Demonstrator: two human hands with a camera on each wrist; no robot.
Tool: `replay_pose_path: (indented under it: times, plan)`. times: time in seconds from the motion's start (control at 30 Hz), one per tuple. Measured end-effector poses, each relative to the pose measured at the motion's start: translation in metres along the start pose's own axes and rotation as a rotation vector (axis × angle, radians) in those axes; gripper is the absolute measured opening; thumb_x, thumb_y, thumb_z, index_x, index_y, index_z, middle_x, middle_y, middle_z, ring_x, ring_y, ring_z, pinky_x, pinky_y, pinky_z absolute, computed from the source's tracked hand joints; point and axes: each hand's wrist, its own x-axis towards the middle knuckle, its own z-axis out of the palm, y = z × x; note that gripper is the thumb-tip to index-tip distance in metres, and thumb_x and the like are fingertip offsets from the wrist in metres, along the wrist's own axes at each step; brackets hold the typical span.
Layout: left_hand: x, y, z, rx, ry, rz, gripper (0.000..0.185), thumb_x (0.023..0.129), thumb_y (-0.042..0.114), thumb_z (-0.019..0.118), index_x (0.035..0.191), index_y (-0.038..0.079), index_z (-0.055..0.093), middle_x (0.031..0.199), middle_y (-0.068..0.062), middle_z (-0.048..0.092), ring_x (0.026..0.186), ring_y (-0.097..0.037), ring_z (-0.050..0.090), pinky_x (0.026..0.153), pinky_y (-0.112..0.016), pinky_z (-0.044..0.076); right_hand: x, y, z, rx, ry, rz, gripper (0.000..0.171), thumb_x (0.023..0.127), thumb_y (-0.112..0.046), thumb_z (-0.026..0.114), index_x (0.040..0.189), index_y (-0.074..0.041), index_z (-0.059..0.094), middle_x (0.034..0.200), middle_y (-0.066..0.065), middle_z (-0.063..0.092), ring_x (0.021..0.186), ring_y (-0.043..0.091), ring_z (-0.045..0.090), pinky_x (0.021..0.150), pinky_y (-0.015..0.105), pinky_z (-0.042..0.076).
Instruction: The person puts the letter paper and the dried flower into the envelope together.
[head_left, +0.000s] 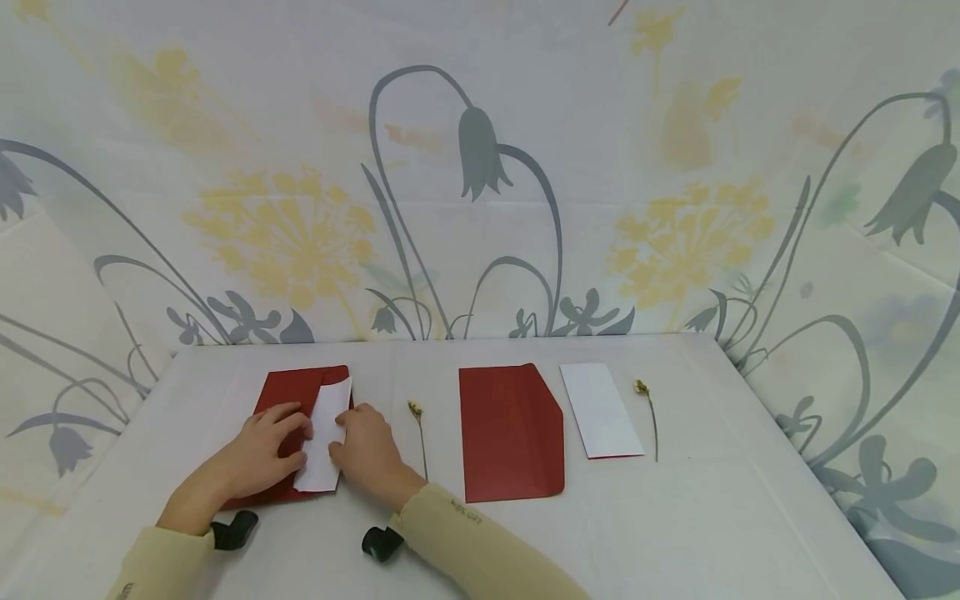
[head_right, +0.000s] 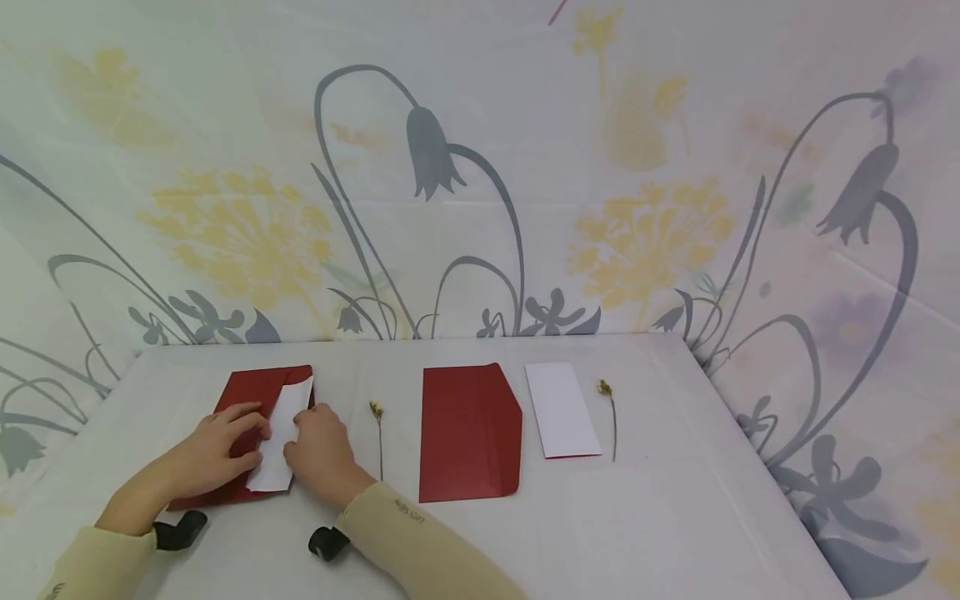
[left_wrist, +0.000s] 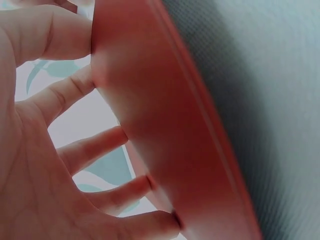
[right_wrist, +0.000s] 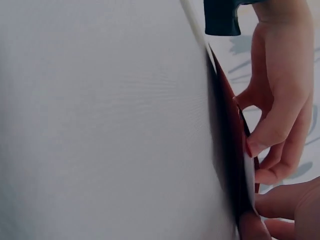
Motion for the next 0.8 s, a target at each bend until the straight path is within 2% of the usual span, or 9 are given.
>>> replay_pose_path:
  times: [0.07, 0.23, 0.4, 0.53, 0.67, 0.8]
  plan:
    - [0.001, 0.000, 0.000, -0.005, -0.002, 0.002, 0.024, 0.080, 0.013, 0.073, 0.098, 0.021, 0.059, 0.137, -0.030, 0.046, 0.125, -0.056, 0.039, 0.095, -0.075, 0.034, 0.003, 0.003, 0.002, 0.036, 0.005, 0.005, 0.029, 0.086, -0.018, 0.077, 0.112, -0.006, 0.073, 0.104, 0.002, 0.065, 0.099, 0.013, 0.062, 0.086, 0.023, 0.051]
    - [0.000, 0.000, 0.001, -0.011, -0.002, 0.009, 0.025, 0.080, 0.014, 0.074, 0.098, 0.021, 0.059, 0.137, -0.030, 0.046, 0.125, -0.055, 0.039, 0.096, -0.076, 0.032, 0.008, 0.009, 0.006, 0.105, 0.006, 0.008, 0.030, 0.084, -0.018, 0.078, 0.112, -0.008, 0.073, 0.100, -0.001, 0.063, 0.088, 0.007, 0.056, 0.078, 0.017, 0.048]
    - [-0.002, 0.000, 0.000, -0.006, 0.008, 0.007, 0.027, 0.078, 0.014, 0.076, 0.098, 0.020, 0.060, 0.137, -0.032, 0.047, 0.125, -0.055, 0.039, 0.095, -0.077, 0.032, 0.013, 0.009, 0.008, 0.148, -0.027, -0.008, 0.031, 0.085, -0.019, 0.079, 0.114, -0.008, 0.073, 0.099, -0.003, 0.062, 0.083, 0.003, 0.051, 0.072, 0.013, 0.044]
    - [-0.001, 0.000, -0.001, -0.010, -0.002, 0.011, 0.027, 0.079, 0.014, 0.076, 0.099, 0.020, 0.060, 0.137, -0.033, 0.046, 0.124, -0.058, 0.039, 0.094, -0.077, 0.032, 0.015, 0.007, 0.007, 0.172, -0.057, -0.003, 0.031, 0.085, -0.018, 0.079, 0.114, -0.008, 0.073, 0.093, -0.005, 0.058, 0.079, 0.002, 0.049, 0.067, 0.012, 0.042]
    - [-0.001, 0.002, -0.002, -0.009, 0.007, 0.014, 0.027, 0.079, 0.012, 0.076, 0.099, 0.019, 0.060, 0.137, -0.033, 0.046, 0.124, -0.056, 0.039, 0.096, -0.076, 0.032, 0.019, 0.004, 0.008, 0.161, -0.073, -0.004, 0.031, 0.086, -0.018, 0.078, 0.115, -0.009, 0.073, 0.086, -0.007, 0.055, 0.077, 0.001, 0.047, 0.065, 0.012, 0.040]
    - [-0.001, 0.004, -0.001, -0.015, 0.025, 0.012, 0.028, 0.077, 0.012, 0.077, 0.100, 0.018, 0.061, 0.137, -0.034, 0.046, 0.123, -0.059, 0.040, 0.092, -0.077, 0.035, 0.023, 0.002, 0.011, 0.113, -0.073, -0.028, 0.032, 0.086, -0.020, 0.078, 0.116, -0.011, 0.073, 0.084, -0.008, 0.055, 0.079, 0.000, 0.047, 0.064, 0.011, 0.039]
